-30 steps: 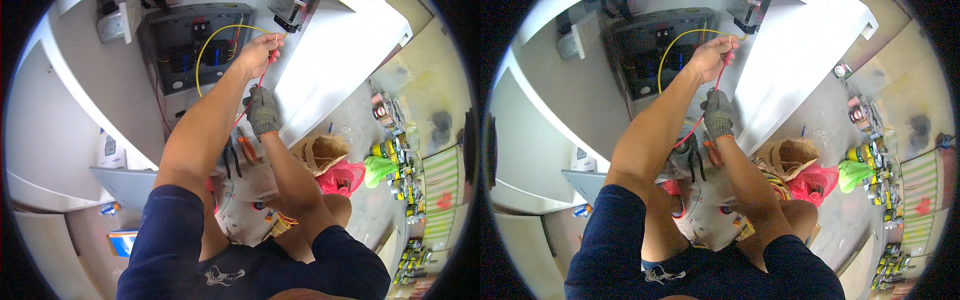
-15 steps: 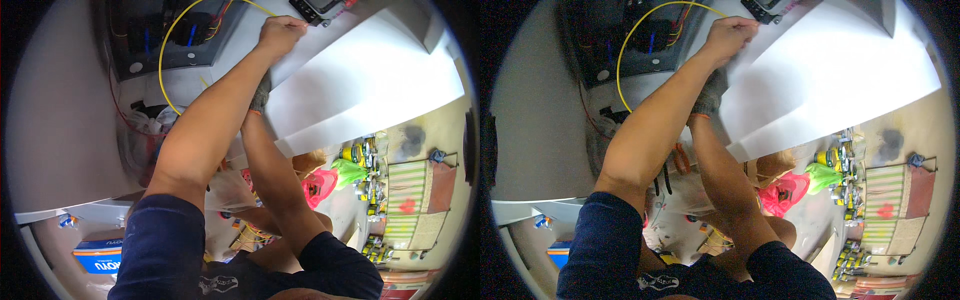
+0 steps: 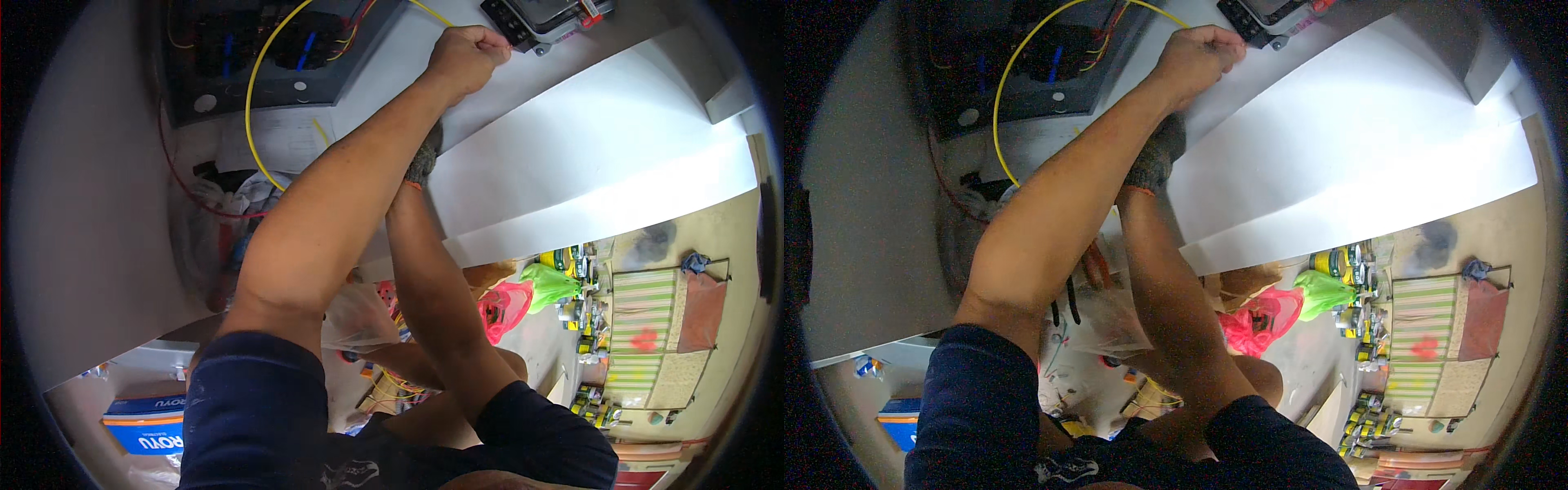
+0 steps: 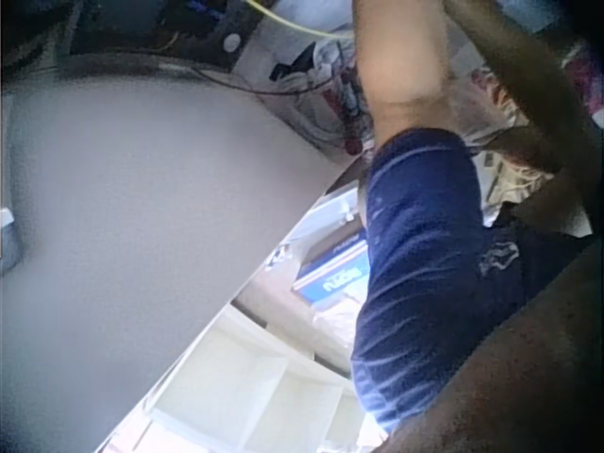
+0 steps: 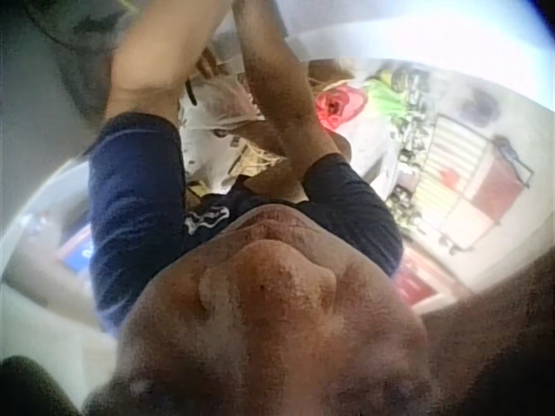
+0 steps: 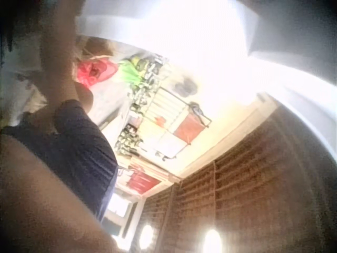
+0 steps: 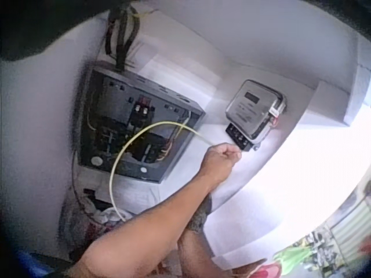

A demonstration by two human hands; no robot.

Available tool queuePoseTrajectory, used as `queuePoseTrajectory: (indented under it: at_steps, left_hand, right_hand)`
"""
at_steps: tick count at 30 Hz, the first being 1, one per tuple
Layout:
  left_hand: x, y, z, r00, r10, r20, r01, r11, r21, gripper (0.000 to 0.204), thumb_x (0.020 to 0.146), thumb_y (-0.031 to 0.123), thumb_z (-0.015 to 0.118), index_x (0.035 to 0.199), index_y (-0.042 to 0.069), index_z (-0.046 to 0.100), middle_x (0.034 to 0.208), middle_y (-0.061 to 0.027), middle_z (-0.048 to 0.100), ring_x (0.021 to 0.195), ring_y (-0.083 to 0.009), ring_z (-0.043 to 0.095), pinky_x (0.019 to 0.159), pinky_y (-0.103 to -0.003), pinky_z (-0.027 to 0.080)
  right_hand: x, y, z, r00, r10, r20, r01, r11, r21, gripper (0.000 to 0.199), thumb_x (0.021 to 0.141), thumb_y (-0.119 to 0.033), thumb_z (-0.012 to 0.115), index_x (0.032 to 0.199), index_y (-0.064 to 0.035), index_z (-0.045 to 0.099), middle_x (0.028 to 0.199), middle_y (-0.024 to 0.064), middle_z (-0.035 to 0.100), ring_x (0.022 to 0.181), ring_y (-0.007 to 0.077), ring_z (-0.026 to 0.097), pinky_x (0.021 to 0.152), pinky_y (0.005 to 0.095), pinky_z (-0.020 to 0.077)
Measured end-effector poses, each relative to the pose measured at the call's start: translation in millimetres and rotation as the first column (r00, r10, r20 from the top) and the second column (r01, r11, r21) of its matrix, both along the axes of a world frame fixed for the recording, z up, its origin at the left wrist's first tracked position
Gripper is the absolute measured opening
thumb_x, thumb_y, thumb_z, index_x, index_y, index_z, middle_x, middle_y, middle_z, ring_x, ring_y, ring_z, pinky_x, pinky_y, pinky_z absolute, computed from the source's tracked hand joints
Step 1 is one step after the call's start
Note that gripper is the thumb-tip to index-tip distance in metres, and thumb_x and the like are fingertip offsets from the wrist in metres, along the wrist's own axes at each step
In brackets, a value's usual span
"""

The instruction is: The recorder is stripping wires and connecting them to an electrical circuit breaker panel and a meter.

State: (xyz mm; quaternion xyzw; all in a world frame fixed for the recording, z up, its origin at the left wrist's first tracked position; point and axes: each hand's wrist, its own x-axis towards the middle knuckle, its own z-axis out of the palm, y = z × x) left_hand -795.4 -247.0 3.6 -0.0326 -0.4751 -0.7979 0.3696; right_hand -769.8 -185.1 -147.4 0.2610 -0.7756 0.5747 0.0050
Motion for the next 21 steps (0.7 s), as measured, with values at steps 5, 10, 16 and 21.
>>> queuePoseTrajectory:
  at_steps: [5, 10, 16, 21]
  left_hand:
    - [-1, 3, 2, 1.0, 0.022, -0.012, -0.021, 0.997, 0.067, 0.012, 0.083, 0.01, 0.075, 0.092, 0.003, 0.073, 0.083, -0.0029, 0.069, 0.072, -0.01, 0.061, 0.063, -0.026, 0.05]
    - [5, 1, 1, 0.998, 0.038, 0.059, -0.04, 0.999, 0.033, 0.02, 0.085, 0.013, 0.074, 0.1, 0.001, 0.071, 0.084, -0.0038, 0.068, 0.071, -0.0108, 0.059, 0.065, -0.026, 0.05]
    - [18, -7, -2, 0.95, 0.284, 0.128, -0.228, 0.914, -0.334, 0.022, 0.081, 0.021, 0.077, 0.096, 0.005, 0.074, 0.085, -0.006, 0.072, 0.075, -0.0155, 0.067, 0.072, -0.03, 0.054]
    - [19, -3, -13, 0.879, 0.415, 0.236, -0.256, 0.827, -0.501, 0.03, 0.085, 0.036, 0.073, 0.09, 0.006, 0.073, 0.086, -0.0132, 0.072, 0.079, -0.0267, 0.07, 0.077, -0.039, 0.054]
  right_hand:
    - [3, 4, -2, 0.998, 0.04, 0.047, -0.036, 0.995, -0.089, 0.023, 0.103, -0.027, 0.046, 0.113, -0.0084, 0.057, 0.1, 0.0062, 0.06, 0.09, 0.0197, 0.055, 0.076, 0.0357, 0.0474]
    - [6, 3, -5, 0.993, 0.081, 0.09, -0.064, 0.983, -0.174, 0.022, 0.104, -0.025, 0.045, 0.113, -0.009, 0.056, 0.099, 0.0052, 0.059, 0.089, 0.0189, 0.054, 0.076, 0.0354, 0.0472]
    - [-3, -5, -4, 0.982, 0.127, 0.137, -0.083, 0.954, -0.289, 0.02, 0.105, -0.024, 0.044, 0.113, -0.0098, 0.056, 0.099, 0.004, 0.058, 0.088, 0.018, 0.053, 0.076, 0.035, 0.0469]
    - [-1, -9, 8, 0.97, 0.126, 0.209, -0.042, 0.93, -0.366, 0.02, 0.105, -0.023, 0.042, 0.114, -0.0108, 0.055, 0.099, 0.0036, 0.058, 0.088, 0.0178, 0.052, 0.075, 0.0353, 0.0467]
